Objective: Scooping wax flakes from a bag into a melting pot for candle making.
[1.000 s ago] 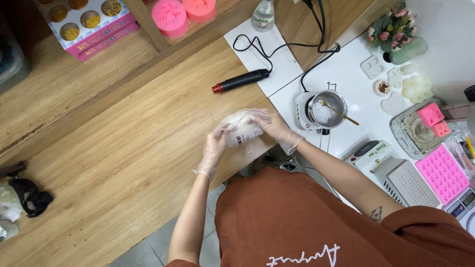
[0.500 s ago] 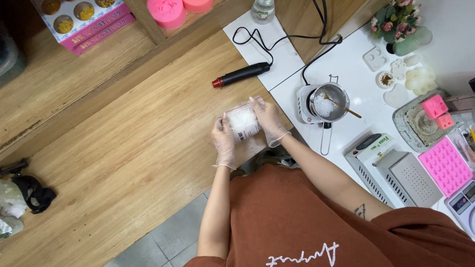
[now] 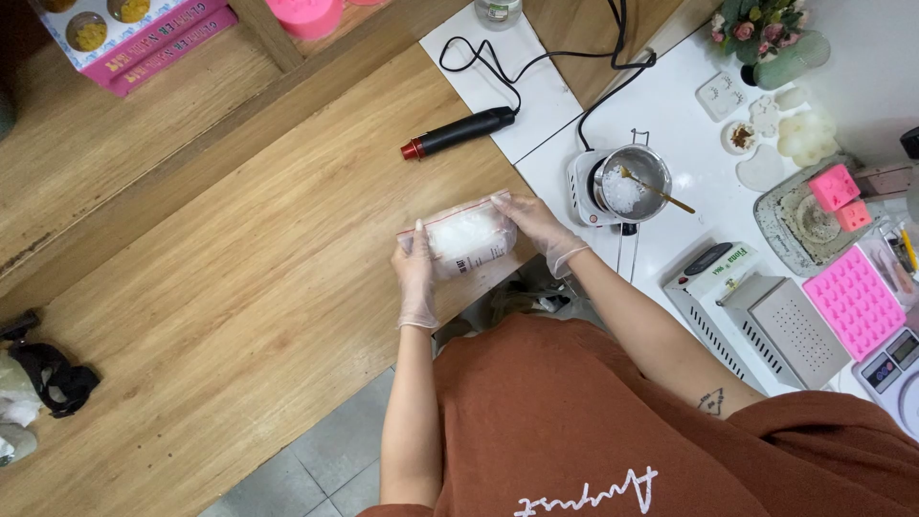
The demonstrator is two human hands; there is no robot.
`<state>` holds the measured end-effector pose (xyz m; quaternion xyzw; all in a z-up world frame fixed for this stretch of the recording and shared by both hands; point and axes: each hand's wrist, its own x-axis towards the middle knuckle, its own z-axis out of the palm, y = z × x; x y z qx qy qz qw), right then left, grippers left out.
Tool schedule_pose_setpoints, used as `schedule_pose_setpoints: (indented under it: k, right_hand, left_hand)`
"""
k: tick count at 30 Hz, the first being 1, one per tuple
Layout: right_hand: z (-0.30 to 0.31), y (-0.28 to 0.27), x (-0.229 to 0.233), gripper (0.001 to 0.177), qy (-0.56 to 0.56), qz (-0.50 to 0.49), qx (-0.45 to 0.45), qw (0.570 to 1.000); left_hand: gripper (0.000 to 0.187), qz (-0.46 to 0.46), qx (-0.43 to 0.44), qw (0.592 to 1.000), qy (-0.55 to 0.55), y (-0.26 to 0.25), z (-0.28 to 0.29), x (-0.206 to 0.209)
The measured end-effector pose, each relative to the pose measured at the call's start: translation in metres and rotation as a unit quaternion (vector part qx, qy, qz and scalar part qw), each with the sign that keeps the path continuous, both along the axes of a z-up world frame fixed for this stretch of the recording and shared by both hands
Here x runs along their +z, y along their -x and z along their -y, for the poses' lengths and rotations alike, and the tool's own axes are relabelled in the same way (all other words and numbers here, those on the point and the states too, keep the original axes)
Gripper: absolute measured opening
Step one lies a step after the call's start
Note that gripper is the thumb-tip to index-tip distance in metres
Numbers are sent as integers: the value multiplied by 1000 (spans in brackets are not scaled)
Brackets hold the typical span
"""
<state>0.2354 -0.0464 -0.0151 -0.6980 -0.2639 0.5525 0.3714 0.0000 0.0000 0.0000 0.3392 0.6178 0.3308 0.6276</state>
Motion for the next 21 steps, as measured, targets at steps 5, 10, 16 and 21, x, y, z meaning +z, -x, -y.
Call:
schedule_pose_setpoints:
  k: [5, 10, 16, 21]
  right_hand:
    - [23, 3, 21, 42, -76, -107, -40, 990]
    - [28, 5, -1, 42, -87, -25, -54, 994]
    - [30, 7, 16, 34, -137, 26, -30, 990]
    - [30, 9, 40, 25, -177, 13, -69, 982]
  left_hand:
    - [45, 19, 23, 999, -32, 2, 5, -14]
    - [44, 69, 53, 995, -52, 2, 8, -39]
    - [53, 69, 49, 992, -95, 7, 15, -33]
    - [56, 36, 39, 995, -79, 8, 19, 30]
